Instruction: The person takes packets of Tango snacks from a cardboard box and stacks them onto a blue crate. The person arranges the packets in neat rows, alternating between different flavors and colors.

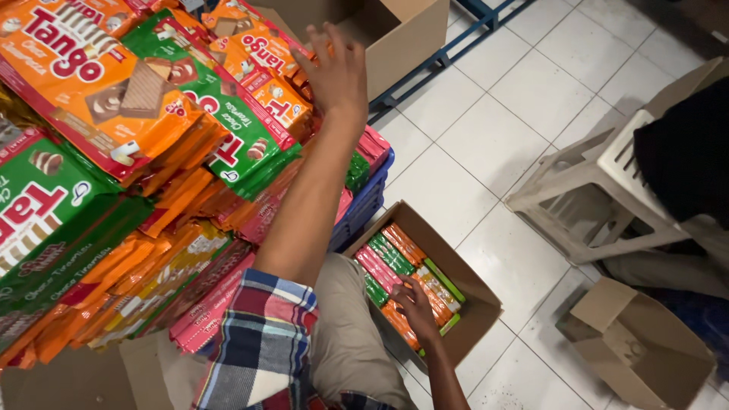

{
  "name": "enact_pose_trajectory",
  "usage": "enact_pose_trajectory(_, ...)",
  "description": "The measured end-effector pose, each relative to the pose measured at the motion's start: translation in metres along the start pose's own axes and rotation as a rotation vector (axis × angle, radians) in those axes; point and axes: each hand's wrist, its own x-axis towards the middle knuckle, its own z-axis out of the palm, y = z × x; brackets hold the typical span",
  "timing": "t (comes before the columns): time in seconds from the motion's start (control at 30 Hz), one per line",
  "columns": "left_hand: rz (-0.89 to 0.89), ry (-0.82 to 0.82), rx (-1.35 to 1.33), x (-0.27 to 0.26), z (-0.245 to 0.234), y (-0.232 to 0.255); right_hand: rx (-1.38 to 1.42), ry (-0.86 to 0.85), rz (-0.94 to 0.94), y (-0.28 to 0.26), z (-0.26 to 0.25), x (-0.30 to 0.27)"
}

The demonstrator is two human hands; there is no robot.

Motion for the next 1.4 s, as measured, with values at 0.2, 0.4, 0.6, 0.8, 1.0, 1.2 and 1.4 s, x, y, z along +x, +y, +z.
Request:
enact_pose_trajectory(0.2, 0.159, 0.228, 0.092, -0.027, 0.003, 0.017, 0.009, 0.024, 0.018, -0.012, 0.002, -0.010)
enact_pose_trajectory(0.4, 0.190, 0.049, 0.093, -0.038, 0.006, 0.009, -0.013, 0.036, 0.006, 0.010, -0.008, -0.005)
enact_pose_trajectory(0.6, 0.039, 0.084, 0.047, -0.028, 0.012, 0.002, -0.027, 0.083, 0.020, 0.010, -0.011, -0.024)
enact_pose_trajectory(0.8, -0.064, 0.072, 0.147, -0.019, 0.013, 0.003, 0.015, 0.121, 0.030, 0.025, -0.019, -0.019)
enact_pose_trajectory(1.0, -0.130, 0.066, 0.217, -0.016, -0.014, 0.003, -0.002, 0.140, 0.026, 0.024, -0.023, -0.020)
enact_pose_trajectory(1.2, -0.074, 0.115, 0.210, -0.016, -0.019, -0.004, 0.027, 0.128, 0.016, 0.035, -0.025, -0.011)
enact_pose_trajectory(1.4, -0.109, 0.128, 0.167, -0.005, -0.022, -0.002, 0.031, 0.141, 0.013, 0.032, -0.024, -0.017)
